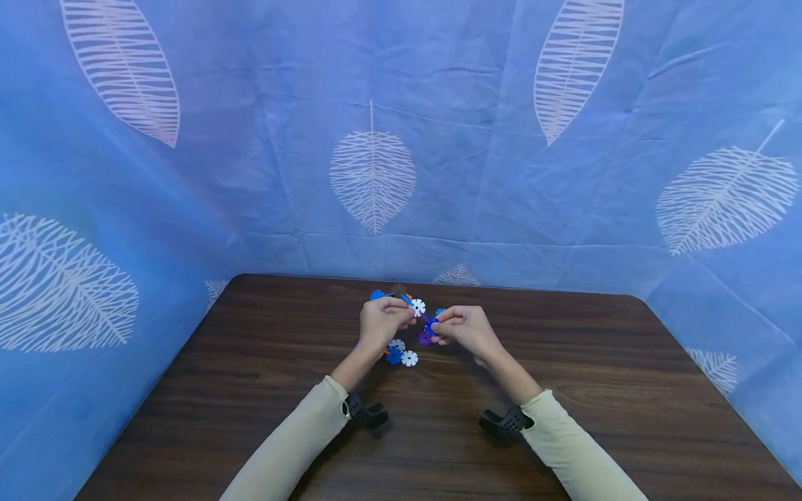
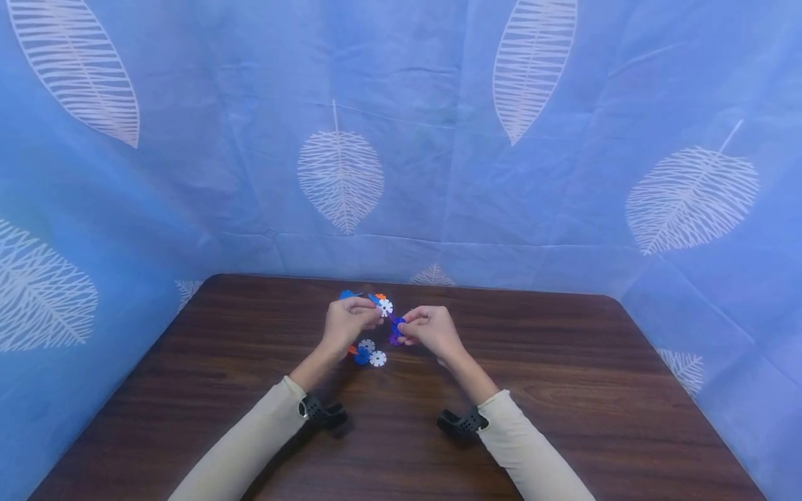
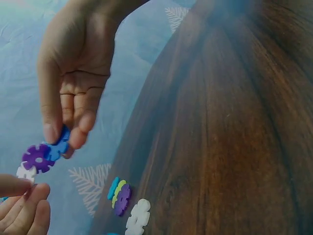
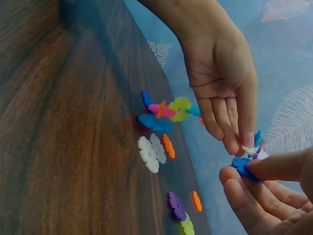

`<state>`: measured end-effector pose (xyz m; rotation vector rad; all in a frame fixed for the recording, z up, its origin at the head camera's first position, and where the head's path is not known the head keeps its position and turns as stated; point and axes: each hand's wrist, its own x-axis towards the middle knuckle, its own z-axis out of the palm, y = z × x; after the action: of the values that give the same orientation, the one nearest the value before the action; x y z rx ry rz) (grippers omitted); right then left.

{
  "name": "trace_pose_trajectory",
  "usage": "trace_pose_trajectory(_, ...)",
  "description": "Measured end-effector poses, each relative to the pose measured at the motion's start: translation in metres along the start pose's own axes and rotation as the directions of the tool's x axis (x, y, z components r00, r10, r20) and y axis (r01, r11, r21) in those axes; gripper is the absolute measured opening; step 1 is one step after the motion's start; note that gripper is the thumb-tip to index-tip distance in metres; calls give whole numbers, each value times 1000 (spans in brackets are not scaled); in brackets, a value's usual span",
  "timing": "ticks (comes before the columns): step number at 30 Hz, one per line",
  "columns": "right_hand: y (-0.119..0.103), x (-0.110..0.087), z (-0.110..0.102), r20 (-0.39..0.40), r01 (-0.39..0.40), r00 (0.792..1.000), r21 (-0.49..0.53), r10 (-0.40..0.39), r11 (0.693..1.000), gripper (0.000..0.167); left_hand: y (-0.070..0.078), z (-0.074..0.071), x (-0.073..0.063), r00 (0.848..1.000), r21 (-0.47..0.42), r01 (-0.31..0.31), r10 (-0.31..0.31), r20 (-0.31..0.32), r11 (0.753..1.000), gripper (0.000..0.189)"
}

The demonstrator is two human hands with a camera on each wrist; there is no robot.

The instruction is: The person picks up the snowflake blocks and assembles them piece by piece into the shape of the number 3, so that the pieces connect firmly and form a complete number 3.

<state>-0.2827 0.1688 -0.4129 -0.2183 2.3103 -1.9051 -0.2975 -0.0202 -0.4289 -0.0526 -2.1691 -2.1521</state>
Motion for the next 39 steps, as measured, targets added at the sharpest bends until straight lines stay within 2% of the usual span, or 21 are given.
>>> trace_pose_trajectory(6,5,0,0,70,-24,997,-27,26,999,19,3,-6,3,997,20,68,-68,36,998,12)
trace_pose_trajectory(12,5,-1,-2,126,-30,991,-111,44,993,25,3,-12,9,991,55,121,-123,44,991,12)
trace_pose_trajectory(20,5,7,-12,140,-16,989,-230,50,973,29,8,-20,13,984,91,165,-171,56,982,15)
trace_pose_trajectory(25,6,16,-17,172,82,985,-364,-19,928,24,13,-22,14,983,114,159,-168,77,981,15)
trace_pose_trajectory(31,12,32,-15,276,193,959,-484,-61,854,21,15,-22,12,982,160,127,-147,120,979,15)
trace_pose_trajectory(36,17,40,-10,317,211,948,-544,-34,812,26,12,-20,11,981,192,110,-138,137,975,13)
trace_pose_trajectory(39,19,42,-6,311,193,951,-580,-4,792,31,9,-19,11,980,215,96,-130,151,972,12)
